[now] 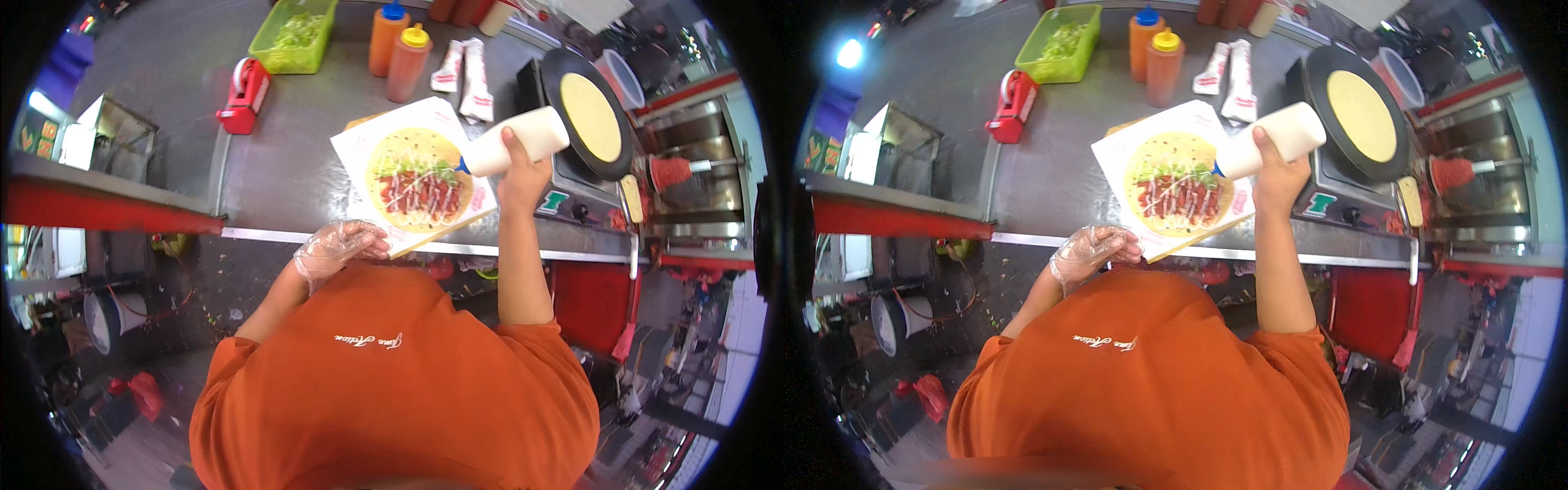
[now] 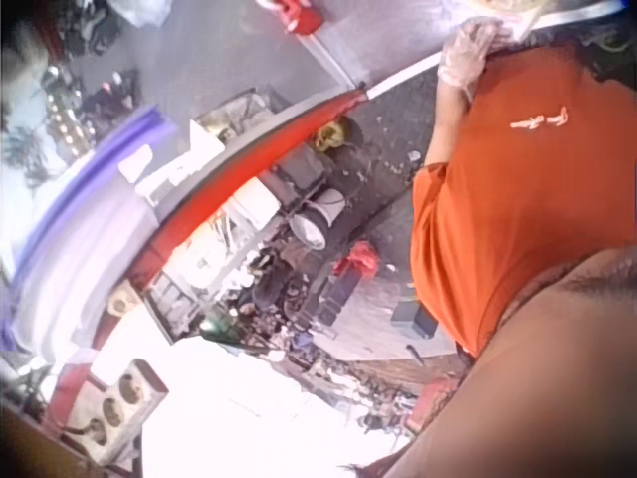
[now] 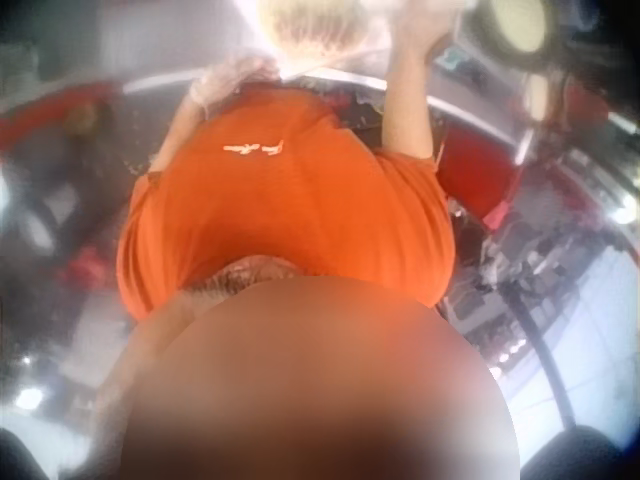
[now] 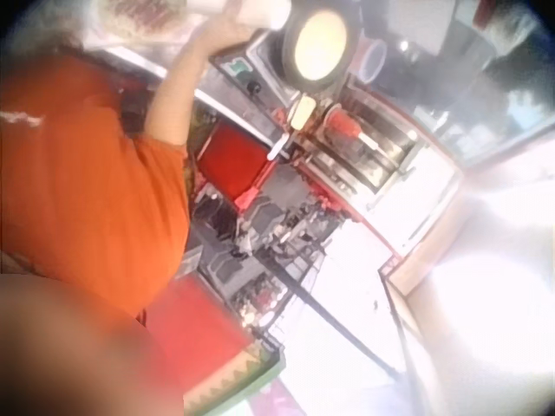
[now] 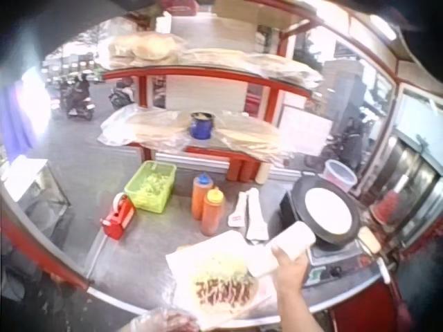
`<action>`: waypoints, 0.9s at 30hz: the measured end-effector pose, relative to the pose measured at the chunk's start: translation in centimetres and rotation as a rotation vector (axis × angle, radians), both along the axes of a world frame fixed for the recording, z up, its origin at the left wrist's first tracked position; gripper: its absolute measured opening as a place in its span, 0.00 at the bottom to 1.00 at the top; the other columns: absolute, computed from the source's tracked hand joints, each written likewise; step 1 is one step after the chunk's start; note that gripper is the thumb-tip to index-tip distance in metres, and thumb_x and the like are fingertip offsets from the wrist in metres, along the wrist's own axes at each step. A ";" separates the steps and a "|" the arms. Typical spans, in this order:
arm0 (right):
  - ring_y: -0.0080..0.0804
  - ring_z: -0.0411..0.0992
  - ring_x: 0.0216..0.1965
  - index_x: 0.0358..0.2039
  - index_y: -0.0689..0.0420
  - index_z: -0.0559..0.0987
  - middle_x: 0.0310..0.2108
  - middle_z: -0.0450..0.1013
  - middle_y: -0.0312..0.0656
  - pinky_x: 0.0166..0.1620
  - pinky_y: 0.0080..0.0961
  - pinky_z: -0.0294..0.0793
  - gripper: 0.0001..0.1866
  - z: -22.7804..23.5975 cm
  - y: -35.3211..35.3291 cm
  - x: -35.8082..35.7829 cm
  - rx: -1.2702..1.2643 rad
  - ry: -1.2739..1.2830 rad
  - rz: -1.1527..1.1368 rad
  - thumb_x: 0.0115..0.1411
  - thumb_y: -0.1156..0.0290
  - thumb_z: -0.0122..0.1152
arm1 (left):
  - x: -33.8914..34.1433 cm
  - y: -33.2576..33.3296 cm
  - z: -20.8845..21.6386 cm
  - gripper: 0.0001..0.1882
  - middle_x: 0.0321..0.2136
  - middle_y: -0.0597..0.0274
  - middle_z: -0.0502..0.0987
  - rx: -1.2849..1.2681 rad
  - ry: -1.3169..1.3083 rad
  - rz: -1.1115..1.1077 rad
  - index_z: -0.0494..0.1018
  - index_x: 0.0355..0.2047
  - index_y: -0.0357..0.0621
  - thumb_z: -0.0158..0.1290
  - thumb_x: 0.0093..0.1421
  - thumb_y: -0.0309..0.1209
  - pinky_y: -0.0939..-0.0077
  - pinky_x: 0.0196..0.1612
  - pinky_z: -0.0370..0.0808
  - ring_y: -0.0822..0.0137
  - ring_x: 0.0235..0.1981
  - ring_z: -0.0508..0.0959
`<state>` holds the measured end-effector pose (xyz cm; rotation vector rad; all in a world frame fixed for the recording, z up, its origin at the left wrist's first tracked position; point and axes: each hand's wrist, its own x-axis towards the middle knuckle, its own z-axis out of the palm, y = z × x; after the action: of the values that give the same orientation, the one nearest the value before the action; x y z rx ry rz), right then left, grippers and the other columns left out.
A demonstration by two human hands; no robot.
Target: The person cooks thin pancakes on a flat griddle, then assembles them into wraps by adding shredded lettuce, sliced meat, and sauces. The wraps are folded, wrapped in paper, and placed into plastic bags for customers.
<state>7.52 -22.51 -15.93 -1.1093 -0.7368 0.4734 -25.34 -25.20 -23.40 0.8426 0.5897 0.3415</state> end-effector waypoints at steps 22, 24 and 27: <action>0.58 0.65 0.68 0.67 0.63 0.67 0.66 0.67 0.60 0.70 0.42 0.64 0.42 -6.0 17.7 -6.1 -0.488 -0.372 0.382 0.53 0.73 0.76 | 7.8 24.2 4.1 0.50 0.54 0.51 0.79 1.707 0.652 1.234 0.68 0.64 0.42 0.79 0.44 0.44 0.54 0.59 0.76 0.51 0.53 0.81; 0.52 0.66 0.69 0.66 0.62 0.68 0.65 0.69 0.59 0.70 0.39 0.64 0.39 -5.6 15.8 -6.9 -0.199 -0.341 0.507 0.53 0.80 0.73 | 8.0 22.2 5.8 0.48 0.56 0.52 0.78 1.898 0.543 1.060 0.69 0.63 0.44 0.79 0.44 0.43 0.50 0.62 0.73 0.48 0.57 0.79; 0.43 0.66 0.69 0.76 0.55 0.57 0.70 0.63 0.52 0.70 0.36 0.66 0.41 -4.0 8.2 -10.0 0.065 -0.308 0.379 0.63 0.76 0.60 | 8.6 16.4 7.8 0.41 0.59 0.54 0.77 1.764 0.057 0.509 0.73 0.62 0.47 0.75 0.47 0.36 0.46 0.66 0.69 0.44 0.65 0.73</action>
<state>-2.49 -14.35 -19.97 -0.9931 -1.2364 0.5996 -16.77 -8.77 -15.64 2.3826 0.4421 1.3960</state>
